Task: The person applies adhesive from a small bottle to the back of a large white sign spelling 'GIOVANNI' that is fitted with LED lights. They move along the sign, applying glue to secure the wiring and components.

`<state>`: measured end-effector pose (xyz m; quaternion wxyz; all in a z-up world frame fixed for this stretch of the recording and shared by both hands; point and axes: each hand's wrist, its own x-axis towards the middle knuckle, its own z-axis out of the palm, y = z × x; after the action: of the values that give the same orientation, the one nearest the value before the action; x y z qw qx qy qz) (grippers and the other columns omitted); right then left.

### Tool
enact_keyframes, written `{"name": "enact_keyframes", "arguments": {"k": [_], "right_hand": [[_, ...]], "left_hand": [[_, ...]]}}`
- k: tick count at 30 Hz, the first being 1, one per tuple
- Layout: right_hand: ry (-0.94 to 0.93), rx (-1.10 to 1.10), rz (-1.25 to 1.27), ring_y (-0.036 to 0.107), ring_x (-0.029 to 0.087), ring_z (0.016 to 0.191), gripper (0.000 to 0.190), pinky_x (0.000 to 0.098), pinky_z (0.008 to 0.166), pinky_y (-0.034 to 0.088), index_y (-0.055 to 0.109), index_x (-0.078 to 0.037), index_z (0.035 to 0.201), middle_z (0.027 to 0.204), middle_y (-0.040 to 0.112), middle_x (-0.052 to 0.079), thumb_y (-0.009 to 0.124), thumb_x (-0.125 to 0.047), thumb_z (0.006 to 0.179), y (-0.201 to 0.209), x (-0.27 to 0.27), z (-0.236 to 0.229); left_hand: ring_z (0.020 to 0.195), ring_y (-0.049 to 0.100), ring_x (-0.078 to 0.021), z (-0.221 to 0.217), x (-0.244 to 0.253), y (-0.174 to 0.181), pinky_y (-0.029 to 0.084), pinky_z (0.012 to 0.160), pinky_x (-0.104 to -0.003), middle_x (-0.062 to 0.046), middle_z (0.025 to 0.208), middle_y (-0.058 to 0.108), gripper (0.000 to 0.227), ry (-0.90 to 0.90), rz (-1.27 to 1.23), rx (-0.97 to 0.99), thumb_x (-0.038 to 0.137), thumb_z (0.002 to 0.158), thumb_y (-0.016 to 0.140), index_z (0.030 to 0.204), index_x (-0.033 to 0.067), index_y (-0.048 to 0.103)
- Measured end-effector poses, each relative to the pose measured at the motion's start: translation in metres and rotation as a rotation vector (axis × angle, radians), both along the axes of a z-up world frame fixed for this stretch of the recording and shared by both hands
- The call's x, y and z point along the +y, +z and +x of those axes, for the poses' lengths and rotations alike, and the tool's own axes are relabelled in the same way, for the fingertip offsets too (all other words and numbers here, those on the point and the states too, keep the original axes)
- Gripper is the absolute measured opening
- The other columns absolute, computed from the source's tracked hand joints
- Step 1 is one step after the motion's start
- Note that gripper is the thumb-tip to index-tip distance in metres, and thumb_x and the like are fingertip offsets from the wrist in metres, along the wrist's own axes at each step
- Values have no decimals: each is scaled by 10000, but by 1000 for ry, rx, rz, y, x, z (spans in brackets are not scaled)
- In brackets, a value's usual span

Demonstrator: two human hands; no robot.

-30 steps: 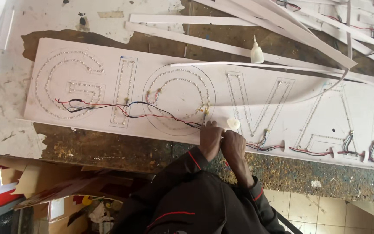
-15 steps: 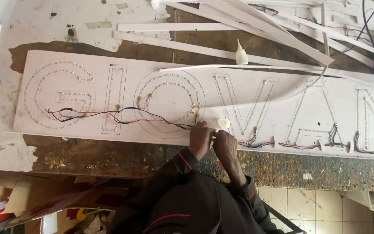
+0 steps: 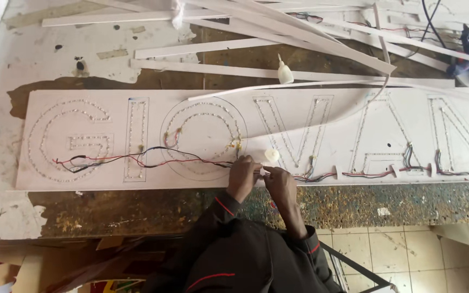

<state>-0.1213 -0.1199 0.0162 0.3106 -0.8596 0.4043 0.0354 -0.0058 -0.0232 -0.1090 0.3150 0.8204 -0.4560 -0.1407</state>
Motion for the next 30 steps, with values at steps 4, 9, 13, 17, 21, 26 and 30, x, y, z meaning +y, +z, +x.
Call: {"name": "enact_keyframes", "arguments": {"k": [4,9,13,17,21,26,30], "right_hand": [[-34,33,36,707,249,788,286,407,789,572,800,-254,1160,754,700,33,697,-170,907,2,-1,-4],[-64,25,21,726,327,809,154,468,738,562,796,-237,1029,776,721,82,725,-224,893,-3,-16,-15],[-222,13,21,650,312,863,307,444,777,527,614,-80,1118,866,639,130,777,-234,909,36,-15,-6],[-59,-151,89,544,405,1191,802,487,910,522,420,-57,1518,1301,500,271,811,-325,871,62,-15,10],[-129,-273,140,625,423,1091,466,534,873,546,573,-26,1285,1166,584,256,615,-403,1014,10,-27,1],[-239,-353,193,688,488,1028,291,601,826,564,477,-90,1221,1079,673,300,612,-254,1023,-14,-48,-26],[-253,-218,181,704,481,941,339,591,778,508,602,-184,1201,1051,696,301,633,-382,928,18,-48,-40]], "left_hand": [[895,589,-316,-1,-5,-27,504,773,-460,-72,906,614,360,10,26,1,275,703,909,1015,151,780],[949,598,-302,-10,-5,24,494,800,-453,-50,921,618,343,33,134,-33,264,708,897,1005,167,755],[955,580,-274,-3,-5,32,479,840,-438,-19,912,603,367,63,153,38,314,685,917,991,180,766],[931,560,-316,4,-1,42,481,834,-465,-79,909,594,348,-8,147,43,318,694,898,972,135,797],[986,550,-283,8,-4,36,477,856,-447,-68,954,581,425,-122,225,-78,388,675,918,1009,154,800],[952,516,-244,7,-7,55,469,818,-413,-48,914,528,378,-186,217,-124,371,734,917,958,101,775],[942,538,-278,8,-4,65,493,787,-432,-79,896,543,334,-255,171,-155,311,770,894,917,44,757]]}}
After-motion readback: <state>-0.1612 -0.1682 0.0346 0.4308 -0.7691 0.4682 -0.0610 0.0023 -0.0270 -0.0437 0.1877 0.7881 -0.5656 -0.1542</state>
